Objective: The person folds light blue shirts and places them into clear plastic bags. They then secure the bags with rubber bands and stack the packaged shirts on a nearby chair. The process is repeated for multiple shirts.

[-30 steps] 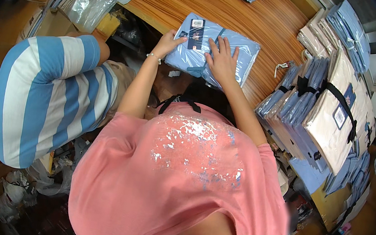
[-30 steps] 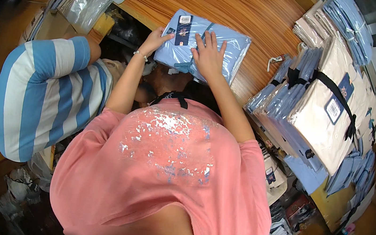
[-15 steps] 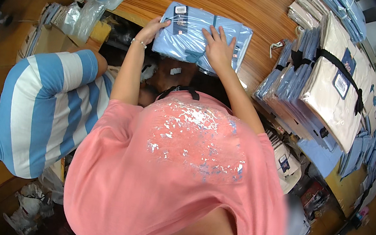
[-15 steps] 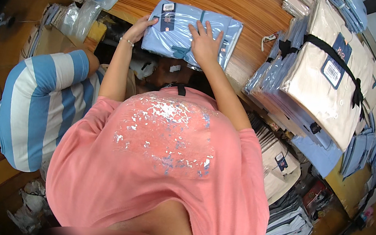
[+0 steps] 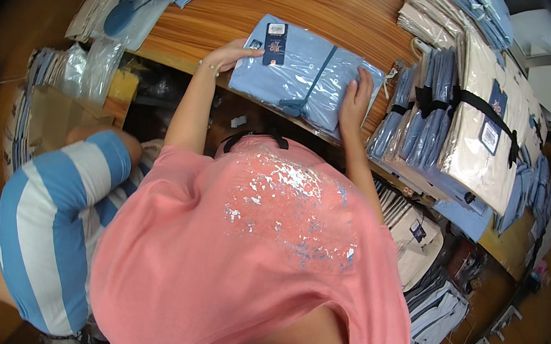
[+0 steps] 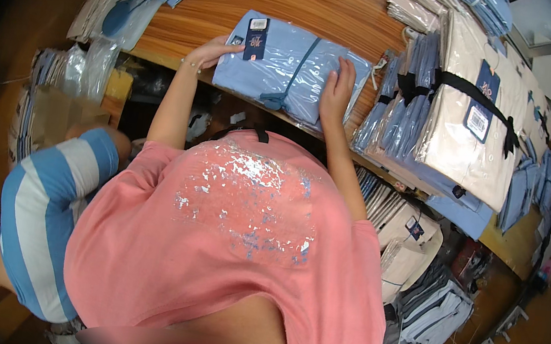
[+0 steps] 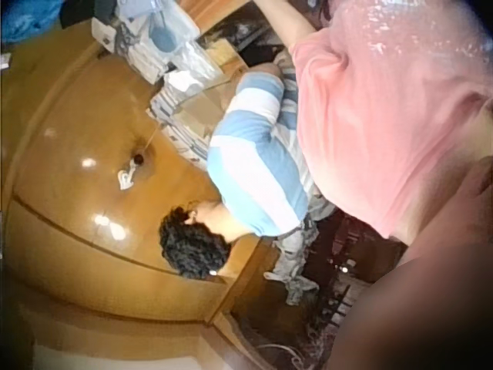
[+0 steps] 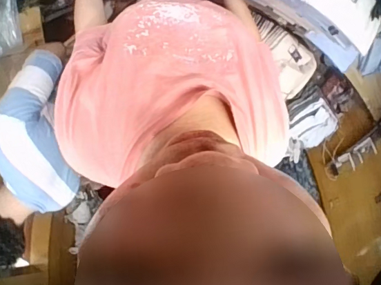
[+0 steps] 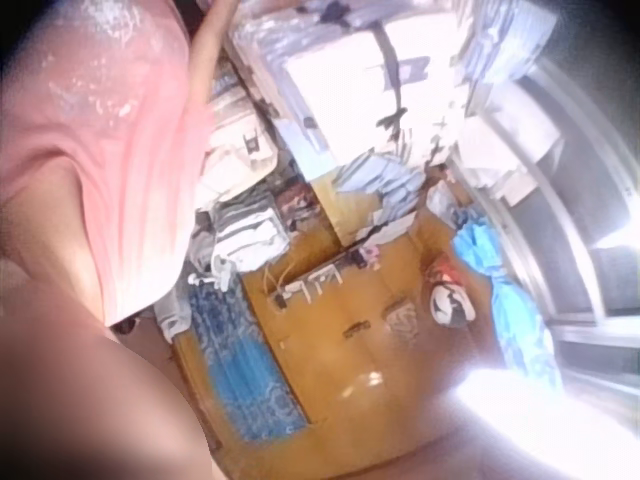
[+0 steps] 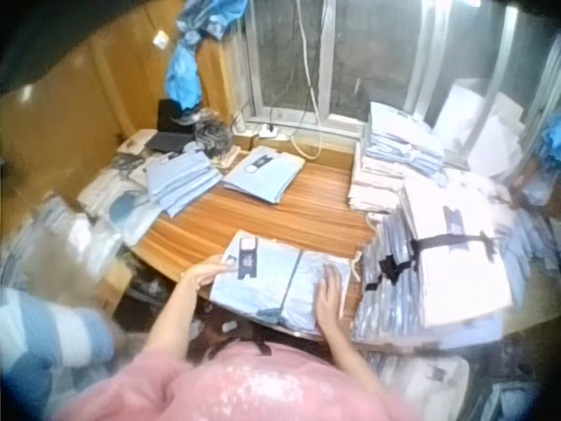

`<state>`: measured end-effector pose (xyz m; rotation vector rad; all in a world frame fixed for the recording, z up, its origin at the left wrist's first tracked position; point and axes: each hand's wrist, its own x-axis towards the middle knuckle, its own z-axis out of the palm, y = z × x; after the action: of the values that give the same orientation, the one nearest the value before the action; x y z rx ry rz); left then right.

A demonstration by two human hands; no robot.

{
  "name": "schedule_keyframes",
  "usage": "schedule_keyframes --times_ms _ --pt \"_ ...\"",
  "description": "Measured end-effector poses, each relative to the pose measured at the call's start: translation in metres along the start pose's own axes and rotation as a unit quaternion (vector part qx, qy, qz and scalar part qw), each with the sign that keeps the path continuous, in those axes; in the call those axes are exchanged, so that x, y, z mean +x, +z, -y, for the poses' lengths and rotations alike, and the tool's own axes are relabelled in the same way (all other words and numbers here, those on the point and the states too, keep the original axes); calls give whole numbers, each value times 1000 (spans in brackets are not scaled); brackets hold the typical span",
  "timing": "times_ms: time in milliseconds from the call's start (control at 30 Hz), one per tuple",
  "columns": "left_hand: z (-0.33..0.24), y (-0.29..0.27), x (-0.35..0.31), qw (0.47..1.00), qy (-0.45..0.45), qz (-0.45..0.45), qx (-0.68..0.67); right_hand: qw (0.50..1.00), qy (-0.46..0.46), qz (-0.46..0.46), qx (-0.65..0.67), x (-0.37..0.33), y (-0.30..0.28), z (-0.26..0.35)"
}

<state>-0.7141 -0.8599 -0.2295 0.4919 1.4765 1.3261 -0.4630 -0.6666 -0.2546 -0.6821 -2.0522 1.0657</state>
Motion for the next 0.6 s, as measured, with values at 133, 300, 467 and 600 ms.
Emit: schedule_keyframes --times_ms 133,300,467,600 --pt "-15 -7 7 999 14 6 41 999 37 -35 15 -6 2 -10" --pt "-65 -16 -2 996 41 -14 72 997 22 -26 -63 -6 10 -16" --pt "-190 -39 -65 927 233 -162 245 991 1 -18 -133 -3 9 -5" --pt "-266 -66 -122 829 362 -354 238 986 2 -14 -164 -3 11 -8"
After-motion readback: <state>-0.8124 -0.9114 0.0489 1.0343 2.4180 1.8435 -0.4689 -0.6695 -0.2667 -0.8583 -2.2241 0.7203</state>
